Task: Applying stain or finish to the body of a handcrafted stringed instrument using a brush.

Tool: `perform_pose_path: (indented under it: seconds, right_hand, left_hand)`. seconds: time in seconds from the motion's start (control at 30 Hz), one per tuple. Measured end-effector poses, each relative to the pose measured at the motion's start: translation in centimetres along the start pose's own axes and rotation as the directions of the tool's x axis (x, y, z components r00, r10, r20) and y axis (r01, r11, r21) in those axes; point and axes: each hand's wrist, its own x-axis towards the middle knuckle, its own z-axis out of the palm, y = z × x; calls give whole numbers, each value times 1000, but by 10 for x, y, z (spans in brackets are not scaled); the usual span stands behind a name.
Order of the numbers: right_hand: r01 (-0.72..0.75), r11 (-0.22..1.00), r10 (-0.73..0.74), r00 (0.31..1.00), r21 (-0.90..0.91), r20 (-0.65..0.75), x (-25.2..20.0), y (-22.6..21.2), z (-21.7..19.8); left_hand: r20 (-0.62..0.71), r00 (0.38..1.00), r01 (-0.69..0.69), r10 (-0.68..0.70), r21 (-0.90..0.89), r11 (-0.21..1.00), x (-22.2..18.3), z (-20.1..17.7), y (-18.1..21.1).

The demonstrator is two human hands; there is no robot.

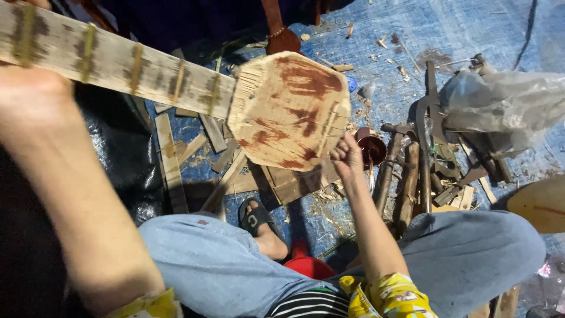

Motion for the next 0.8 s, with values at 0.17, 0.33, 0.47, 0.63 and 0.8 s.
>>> perform_pose_path:
  seconds: [0.17, 0.33, 0.47, 0.63, 0.8]
  right_hand:
    - [-163, 896, -167, 739, 413, 653, 23, 47, 8]
    - [-210, 864, 125, 970, 458, 208, 11, 79, 68]
    - [-283, 885, 326, 943, 370, -59, 10, 111, 99]
    - [-303, 855, 346, 938, 421, -29, 20, 146, 104]
    - [-370, 840, 478, 850, 397, -220, 72, 185, 55]
  left_hand:
    - [-157, 987, 9, -17, -52, 999, -83, 93, -57]
    - [-344, 938, 7, -36, -87, 996, -123, 89, -103]
    - [-507, 862, -33, -12, -79, 996, -154, 48, -136]
    - [-709, 694, -50, -124, -220, 974, -175, -36, -176]
    - [-814, 553, -44, -180, -244, 969, -217, -72, -203]
